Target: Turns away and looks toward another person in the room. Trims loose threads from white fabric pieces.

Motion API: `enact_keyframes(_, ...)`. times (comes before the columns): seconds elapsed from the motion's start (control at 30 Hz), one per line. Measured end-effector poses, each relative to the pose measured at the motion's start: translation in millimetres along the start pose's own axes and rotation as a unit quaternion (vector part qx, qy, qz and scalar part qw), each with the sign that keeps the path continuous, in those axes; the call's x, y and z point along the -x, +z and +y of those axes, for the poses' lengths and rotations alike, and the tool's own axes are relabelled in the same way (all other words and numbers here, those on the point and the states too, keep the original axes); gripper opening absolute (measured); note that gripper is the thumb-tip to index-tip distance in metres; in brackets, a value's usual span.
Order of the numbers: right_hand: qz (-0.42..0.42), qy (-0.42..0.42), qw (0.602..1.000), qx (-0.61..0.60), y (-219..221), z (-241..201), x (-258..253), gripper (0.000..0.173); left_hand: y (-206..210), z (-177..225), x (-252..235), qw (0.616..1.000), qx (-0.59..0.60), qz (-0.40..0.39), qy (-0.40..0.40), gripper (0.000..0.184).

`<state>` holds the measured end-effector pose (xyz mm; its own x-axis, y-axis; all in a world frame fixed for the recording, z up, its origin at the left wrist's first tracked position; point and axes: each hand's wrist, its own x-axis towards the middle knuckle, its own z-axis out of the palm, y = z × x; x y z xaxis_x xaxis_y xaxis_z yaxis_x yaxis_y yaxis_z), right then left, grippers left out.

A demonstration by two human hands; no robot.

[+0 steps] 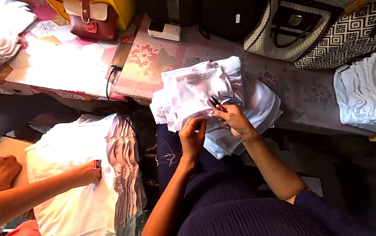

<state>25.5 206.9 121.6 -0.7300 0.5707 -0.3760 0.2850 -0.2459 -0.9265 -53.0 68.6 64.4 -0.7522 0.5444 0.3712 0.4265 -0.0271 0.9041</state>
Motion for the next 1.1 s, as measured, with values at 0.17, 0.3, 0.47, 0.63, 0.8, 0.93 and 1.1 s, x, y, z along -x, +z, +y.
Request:
enact_keyframes(0.17,0.007,-0.001,1.0,-0.02,0,5,4,0.014,5,-3,0,1.0,0.021,-0.006,0.008,0.024)
enact_keyframes(0.3,0.021,-0.005,1.0,-0.002,0,7,-2,0.016,14,-15,1,0.997,-0.029,0.011,0.071,0.009)
enact_keyframes(0.47,-0.011,-0.084,0.987,0.138,-12,-1,-1,0.011,-18,18,9,0.964,-0.077,-0.249,-0.053,0.018)
enact_keyframes(0.63,-0.032,-0.196,0.945,0.259,-19,-10,-1,0.011,-13,43,-5,0.981,-0.154,-0.101,0.065,0.021)
enact_keyframes(0.8,-0.029,-0.288,0.901,0.322,-24,-9,1,0.008,9,12,-35,0.968,-0.168,-0.083,0.167,0.013)
enact_keyframes(0.93,-0.049,-0.378,0.847,0.372,-33,-12,-6,0.01,4,9,-48,0.969,-0.106,-0.153,0.161,0.009)
enact_keyframes(1.1,0.023,-0.336,0.909,0.246,-26,-14,-8,0.015,6,-9,-42,0.919,0.279,-0.144,-0.239,0.011)
